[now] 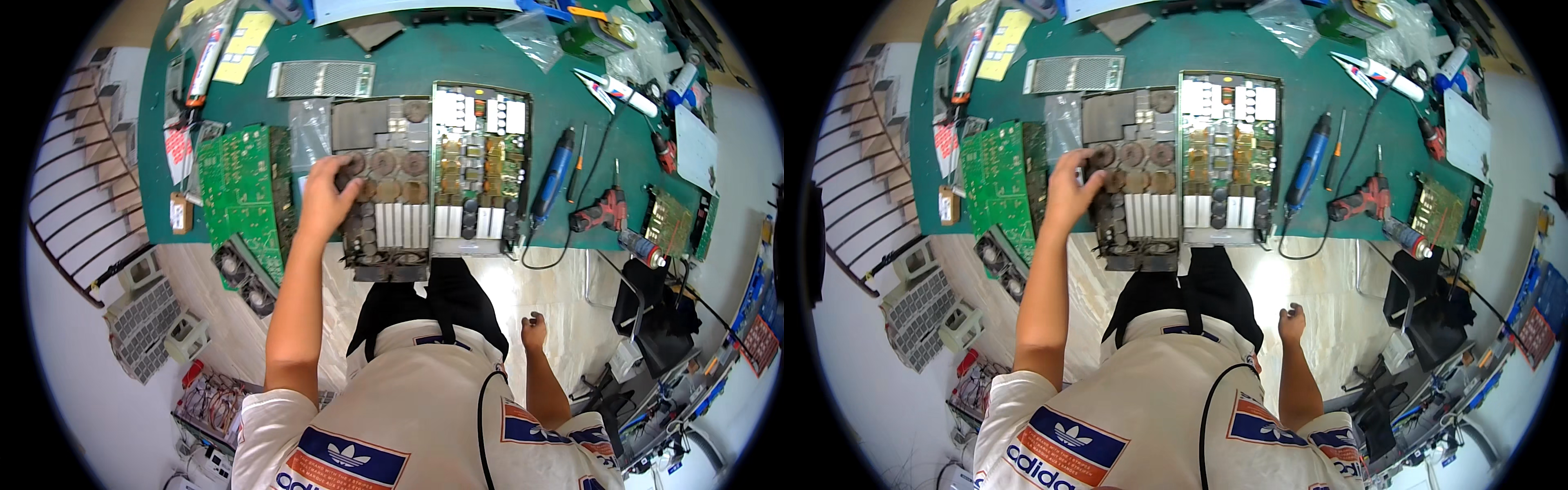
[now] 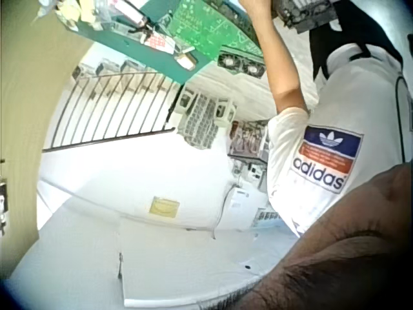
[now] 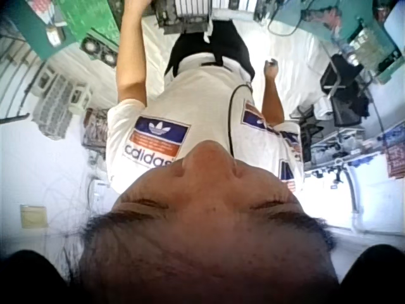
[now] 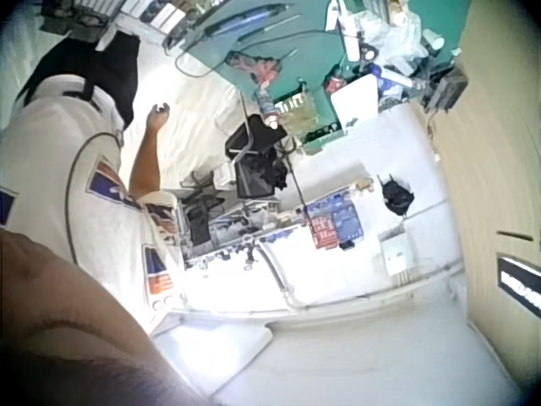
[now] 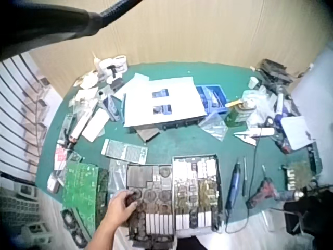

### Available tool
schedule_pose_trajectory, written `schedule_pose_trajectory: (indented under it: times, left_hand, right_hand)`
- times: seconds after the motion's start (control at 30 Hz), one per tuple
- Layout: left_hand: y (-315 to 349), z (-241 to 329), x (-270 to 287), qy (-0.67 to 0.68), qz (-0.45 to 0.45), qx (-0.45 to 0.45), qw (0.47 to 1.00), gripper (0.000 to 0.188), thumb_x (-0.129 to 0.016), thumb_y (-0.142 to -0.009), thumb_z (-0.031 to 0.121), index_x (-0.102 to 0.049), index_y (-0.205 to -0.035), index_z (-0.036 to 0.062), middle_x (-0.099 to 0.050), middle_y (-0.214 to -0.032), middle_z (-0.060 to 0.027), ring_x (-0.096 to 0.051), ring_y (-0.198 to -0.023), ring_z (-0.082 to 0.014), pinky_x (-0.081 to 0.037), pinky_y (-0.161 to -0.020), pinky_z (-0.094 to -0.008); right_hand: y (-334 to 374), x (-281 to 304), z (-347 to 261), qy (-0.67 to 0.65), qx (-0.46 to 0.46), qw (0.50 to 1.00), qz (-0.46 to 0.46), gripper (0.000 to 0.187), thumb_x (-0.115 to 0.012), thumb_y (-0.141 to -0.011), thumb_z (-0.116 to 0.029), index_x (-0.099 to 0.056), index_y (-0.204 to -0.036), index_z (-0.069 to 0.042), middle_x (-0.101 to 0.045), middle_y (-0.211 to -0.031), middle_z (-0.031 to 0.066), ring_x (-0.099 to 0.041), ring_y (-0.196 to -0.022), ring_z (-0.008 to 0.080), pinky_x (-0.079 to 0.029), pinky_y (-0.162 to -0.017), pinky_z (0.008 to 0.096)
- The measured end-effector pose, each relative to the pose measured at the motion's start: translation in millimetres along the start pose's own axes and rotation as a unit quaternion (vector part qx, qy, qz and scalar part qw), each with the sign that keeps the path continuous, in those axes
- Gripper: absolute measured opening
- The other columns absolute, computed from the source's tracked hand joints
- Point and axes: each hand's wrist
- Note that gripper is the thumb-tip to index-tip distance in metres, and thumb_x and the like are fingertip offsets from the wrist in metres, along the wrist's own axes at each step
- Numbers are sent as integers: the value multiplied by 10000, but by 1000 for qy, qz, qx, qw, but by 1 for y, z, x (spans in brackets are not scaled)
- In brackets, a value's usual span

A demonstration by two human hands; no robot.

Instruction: The person removes screws from a metal electronic enclosure using a manual screwdriver and a power drill, then lifts off the top cover and handles the internal circuit boards and components.

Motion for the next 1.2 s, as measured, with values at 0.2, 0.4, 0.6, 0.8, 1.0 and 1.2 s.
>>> schedule_pose_trajectory:
  times: [0.2,0.4,0.6,0.8,1.0,1.2]
  left_hand:
    - [-5,-8,-17,-26,7,121,992,376,-758,-825,147,-665,-1170,27,-668,-1058,-170,-651,-942,-327,-525,-845,-382]
    - [32,-3,-46,73,-1,193,978,339,-733,-881,113,-658,-1192,2,-672,-1036,-108,-645,-855,-177,-534,-740,-314]
    - [32,53,-91,63,-99,128,985,349,-734,-873,80,-658,-1207,12,-653,-902,-56,-610,-750,-128,-502,-665,-267]
    - [31,88,-123,53,-198,119,971,470,-712,-873,99,-592,-1310,-25,-640,-823,-105,-594,-625,-194,-494,-611,-318]
    - [36,91,-131,0,-262,137,955,516,-693,-890,166,-560,-1349,-29,-650,-712,-158,-647,-619,-306,-515,-628,-393]
    - [32,98,-131,-2,-272,155,950,535,-685,-891,179,-547,-1364,-29,-652,-674,-161,-665,-620,-347,-521,-622,-421]
  right_hand:
    - [-35,35,-46,-105,28,993,54,270,-688,-841,-121,-676,-1071,19,-684,-803,134,-653,-727,249,-532,-713,368]
    - [-54,79,-162,-212,150,966,17,97,-640,-927,-77,-650,-955,15,-615,-747,31,-551,-654,90,-470,-617,261]
    - [-80,97,-239,-244,217,945,-5,118,-681,-932,-96,-658,-964,16,-605,-734,22,-559,-646,80,-479,-610,254]
    - [-95,103,-247,-229,254,939,-35,124,-692,-926,-89,-659,-950,29,-623,-748,56,-597,-655,105,-508,-624,261]
    - [-104,102,-238,-229,228,944,-63,131,-680,-935,-93,-650,-936,34,-641,-771,75,-616,-662,114,-513,-629,268]
    - [-105,98,-238,-232,222,944,-80,125,-676,-934,-91,-646,-936,30,-647,-770,75,-625,-665,116,-515,-633,268]
Point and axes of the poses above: each hand's wrist, its own y-axis away from the middle knuckle, its own x-axis out of the back of the hand, z = x × y
